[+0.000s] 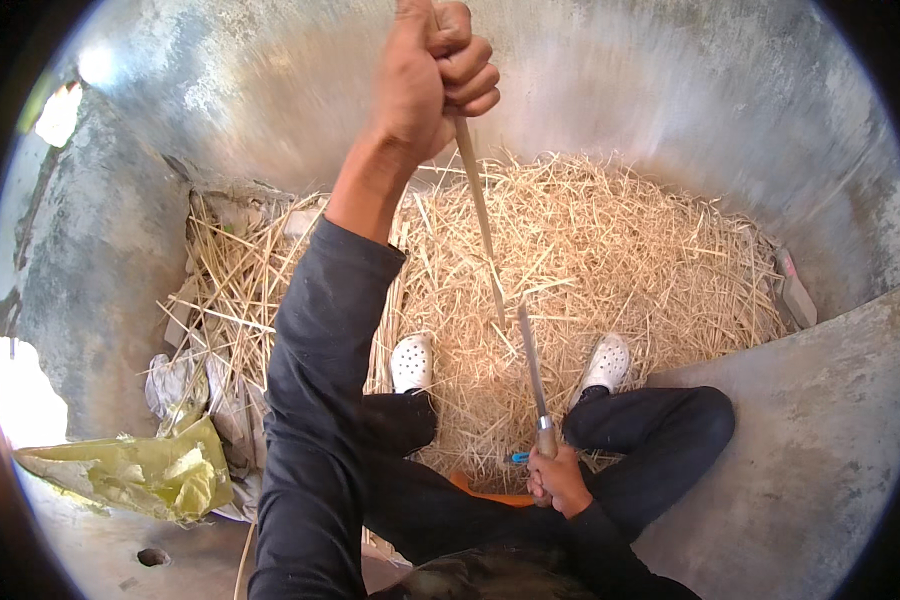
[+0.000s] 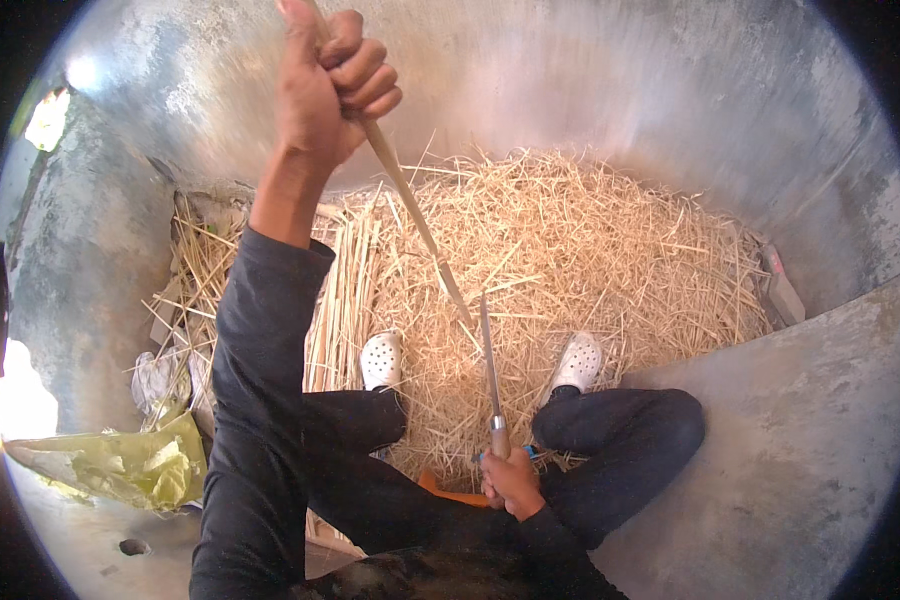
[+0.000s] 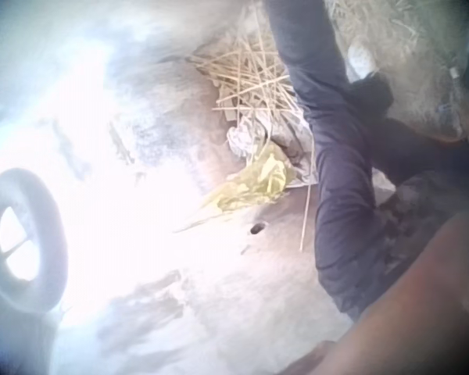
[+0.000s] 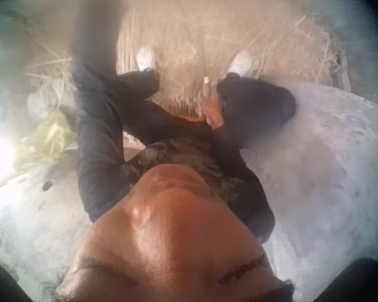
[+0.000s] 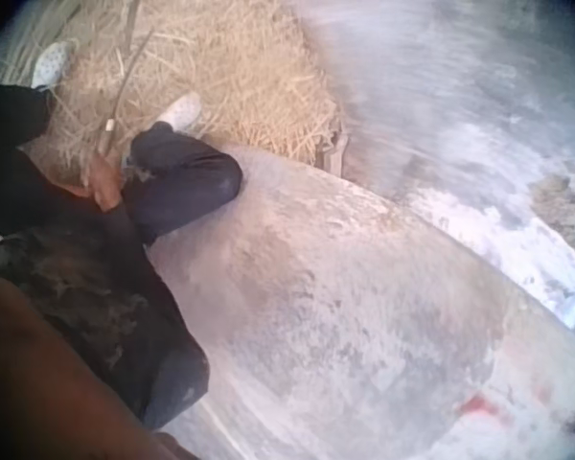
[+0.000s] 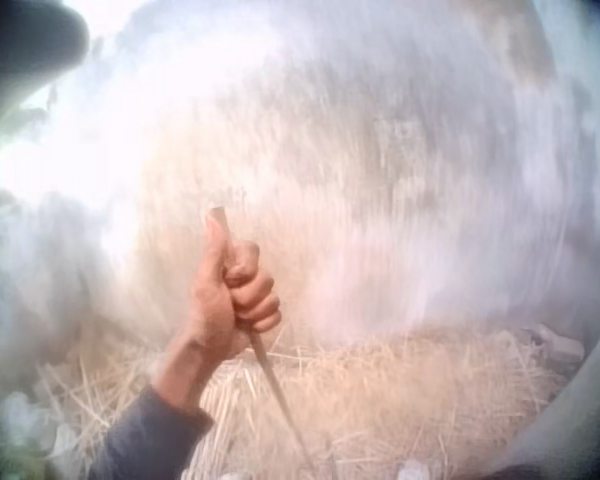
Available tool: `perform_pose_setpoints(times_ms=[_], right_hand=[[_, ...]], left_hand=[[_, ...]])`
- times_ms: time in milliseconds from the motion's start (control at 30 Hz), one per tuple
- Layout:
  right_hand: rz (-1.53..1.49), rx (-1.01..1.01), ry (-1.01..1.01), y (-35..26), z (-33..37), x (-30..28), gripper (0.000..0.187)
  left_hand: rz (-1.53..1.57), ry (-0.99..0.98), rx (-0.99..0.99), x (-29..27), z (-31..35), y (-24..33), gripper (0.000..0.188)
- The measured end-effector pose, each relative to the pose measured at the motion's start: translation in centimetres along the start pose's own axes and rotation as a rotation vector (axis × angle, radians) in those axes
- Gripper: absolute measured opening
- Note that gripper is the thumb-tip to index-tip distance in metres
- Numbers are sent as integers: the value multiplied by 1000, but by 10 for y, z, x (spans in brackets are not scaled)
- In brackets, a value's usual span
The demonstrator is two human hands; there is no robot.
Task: The person sits cross-legged on a straw-covered floor and uses a knife to shave a long thin stick, repeatedly scraping along its length to remove thin strips. The person holds the stick with the left hand and scrapes with the right hand, occasionally repositioning the stick and continuing the shaving motion.
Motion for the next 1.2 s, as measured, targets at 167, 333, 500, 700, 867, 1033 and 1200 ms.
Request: perform_pose_setpoints(times_ms=[167,333,500,700,867,1033,1200], right_hand=[[25,-434,-117,-78,55,46,7],[184,-633,-177,-82,31,81,7],[316,-608,-79,-78,14,84,7],[403,-847,101,-78,26,84,10],[383,-536,5,-62,-30,46,7],[-348,-21,-624,-98,31,37,10],[246,-523,-189,-116,66,63,10]], left_hand=[[-123,-16,154,-4,-5,-1,60],[-222,155,214,14,-5,-11,61],[-266,187,226,12,0,-3,60],[-199,170,207,25,5,-4,60],[-179,161,232,26,1,-13,60],[-123,170,196,13,4,-7,59],[-166,178,216,29,2,-12,58]])
Point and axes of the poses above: each hand's wrist, its own z-axis away from the middle knuckle, its own x-axis out of the palm, y = z × x, the point moved 2 cm from there along -z, towards the middle knuckle, and after that the axes turned 2 degrees about x, right-handed, at the moved point
